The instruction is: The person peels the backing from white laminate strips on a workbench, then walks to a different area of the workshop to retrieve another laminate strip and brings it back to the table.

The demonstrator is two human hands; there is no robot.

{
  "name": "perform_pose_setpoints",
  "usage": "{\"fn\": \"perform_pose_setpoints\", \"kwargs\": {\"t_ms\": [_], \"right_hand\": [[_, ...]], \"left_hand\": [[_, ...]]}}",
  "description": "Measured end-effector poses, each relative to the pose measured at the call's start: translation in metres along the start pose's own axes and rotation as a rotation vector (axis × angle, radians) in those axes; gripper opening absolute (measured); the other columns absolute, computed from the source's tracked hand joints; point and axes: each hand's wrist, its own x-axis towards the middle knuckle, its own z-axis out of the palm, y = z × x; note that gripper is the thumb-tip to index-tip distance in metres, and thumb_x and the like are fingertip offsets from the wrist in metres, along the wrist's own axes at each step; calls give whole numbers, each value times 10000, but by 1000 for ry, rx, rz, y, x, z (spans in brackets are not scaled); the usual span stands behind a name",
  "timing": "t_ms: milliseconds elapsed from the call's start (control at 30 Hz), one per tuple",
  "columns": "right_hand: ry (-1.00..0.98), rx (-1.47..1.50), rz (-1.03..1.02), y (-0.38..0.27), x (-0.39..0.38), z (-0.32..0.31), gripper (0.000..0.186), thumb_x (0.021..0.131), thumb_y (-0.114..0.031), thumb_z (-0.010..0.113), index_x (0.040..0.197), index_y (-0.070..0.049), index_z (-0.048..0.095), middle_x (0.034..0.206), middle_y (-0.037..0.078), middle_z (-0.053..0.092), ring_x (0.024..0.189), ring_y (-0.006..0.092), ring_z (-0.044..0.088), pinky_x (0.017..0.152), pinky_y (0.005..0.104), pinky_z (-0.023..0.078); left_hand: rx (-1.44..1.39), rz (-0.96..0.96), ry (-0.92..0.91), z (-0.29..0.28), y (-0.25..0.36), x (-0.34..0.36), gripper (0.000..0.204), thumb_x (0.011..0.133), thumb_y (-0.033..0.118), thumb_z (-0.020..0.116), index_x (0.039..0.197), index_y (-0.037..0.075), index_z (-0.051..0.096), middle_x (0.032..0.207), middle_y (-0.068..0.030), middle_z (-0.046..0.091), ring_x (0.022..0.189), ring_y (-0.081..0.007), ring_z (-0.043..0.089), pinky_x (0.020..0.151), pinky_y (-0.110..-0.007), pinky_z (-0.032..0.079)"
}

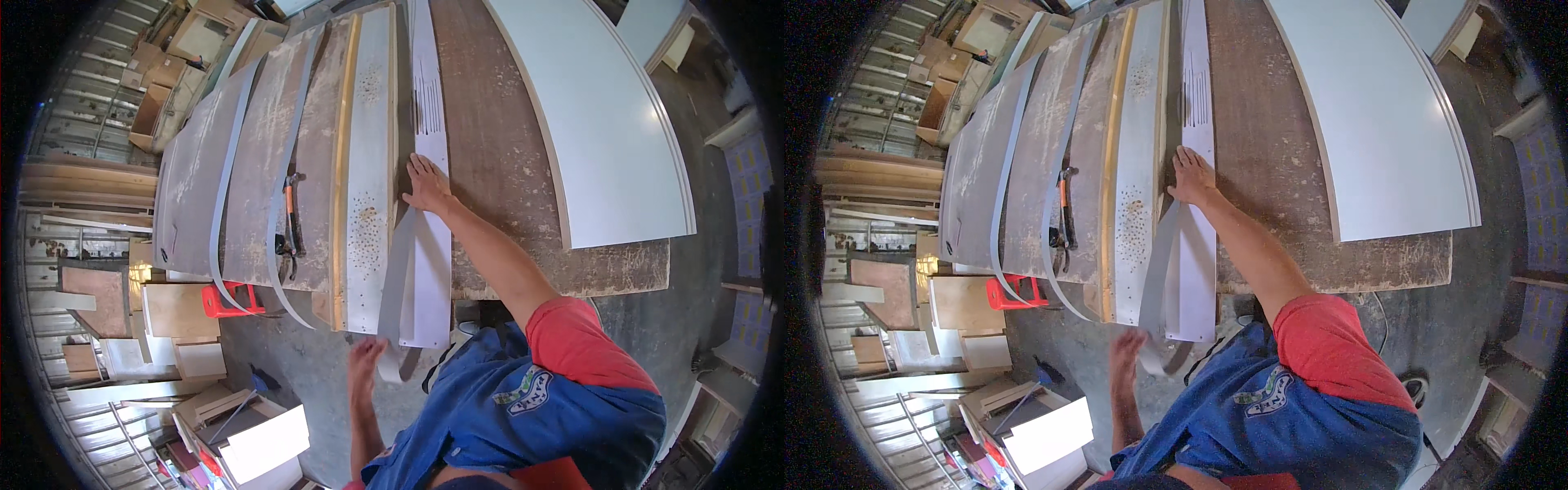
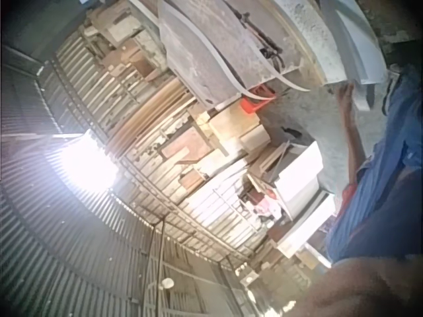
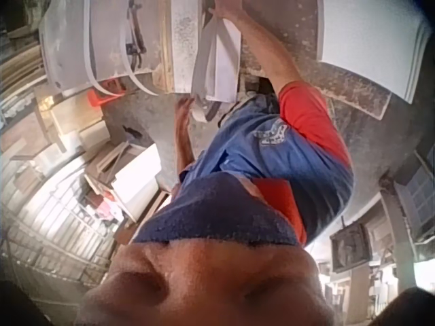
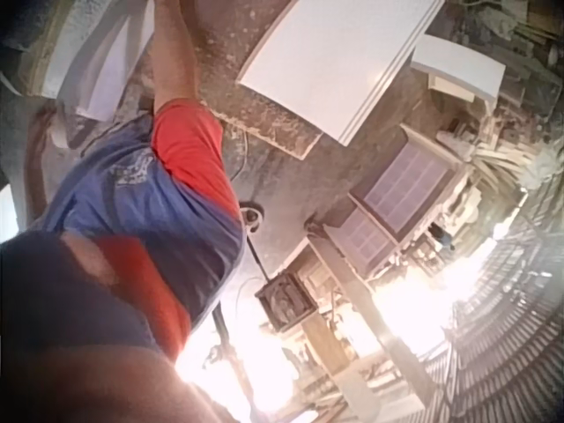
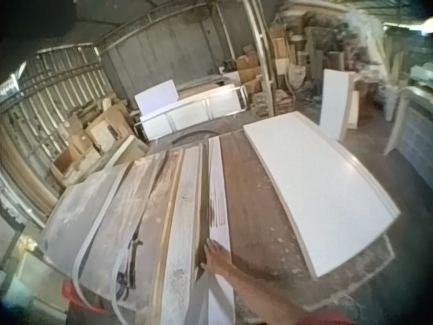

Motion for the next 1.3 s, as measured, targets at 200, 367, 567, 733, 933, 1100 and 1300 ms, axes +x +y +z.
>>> {"fn": "perform_pose_setpoints", "kwargs": {"t_ms": [200, 367, 567, 733, 933, 1100, 1300], "right_hand": [[-12, -28, 6, 2, 0, 1, 845, 805, -456, 605, 1433, 1, 271, 1539, 148, 144, 1427, 275, 110, 1170, 361, 108], [21, -37, 7, -4, -3, -2, 862, 781, -457, 628, 1435, -17, 279, 1534, 143, 168, 1423, 263, 139, 1168, 352, 123], [39, -34, -14, -1, -4, -3, 862, 776, -458, 635, 1426, -7, 293, 1527, 143, 192, 1416, 260, 169, 1166, 351, 143], [56, -34, -23, 0, -6, -5, 858, 781, -457, 634, 1421, 4, 298, 1525, 142, 197, 1416, 260, 170, 1165, 351, 142], [52, -39, -30, 0, -6, -3, 851, 787, -461, 625, 1421, 4, 299, 1525, 145, 196, 1416, 272, 163, 1164, 357, 142], [83, -5, -42, 0, -6, -2, 836, 767, -429, 644, 1397, 22, 329, 1515, 173, 209, 1409, 284, 186, 1159, 366, 163], [69, -11, -37, 7, -5, 0, 851, 781, -466, 623, 1412, 10, 308, 1528, 156, 177, 1420, 281, 147, 1165, 377, 132]], "left_hand": [[-118, -161, -41, -21, -48, -71, 143, 839, 176, 701, 837, 37, 668, 735, 46, 584, 677, -51, 491, 614, -223, 366], [-213, -116, 80, -3, -69, -63, 209, 860, 160, 679, 968, -19, 669, 808, 23, 627, 696, -54, 528, 642, -199, 393], [-144, -87, 107, 1, -58, -53, 198, 861, 130, 661, 970, -35, 663, 836, 9, 644, 718, -63, 547, 665, -207, 417], [-76, -24, 105, 9, -45, -41, 191, 863, 133, 659, 962, -29, 666, 843, 1, 646, 732, -67, 551, 679, -207, 423], [-132, 57, 72, 23, -38, -2, 231, 865, 154, 652, 991, -39, 666, 854, -9, 649, 764, -74, 558, 704, -217, 432], [-79, 48, 73, 45, -11, 38, 254, 854, 149, 650, 1004, -56, 658, 837, -18, 645, 767, -85, 556, 700, -216, 428], [48, 216, 103, 82, 31, 100, 234, 827, 176, 673, 885, -51, 664, 746, 13, 589, 682, -75, 493, 630, -228, 397]]}}
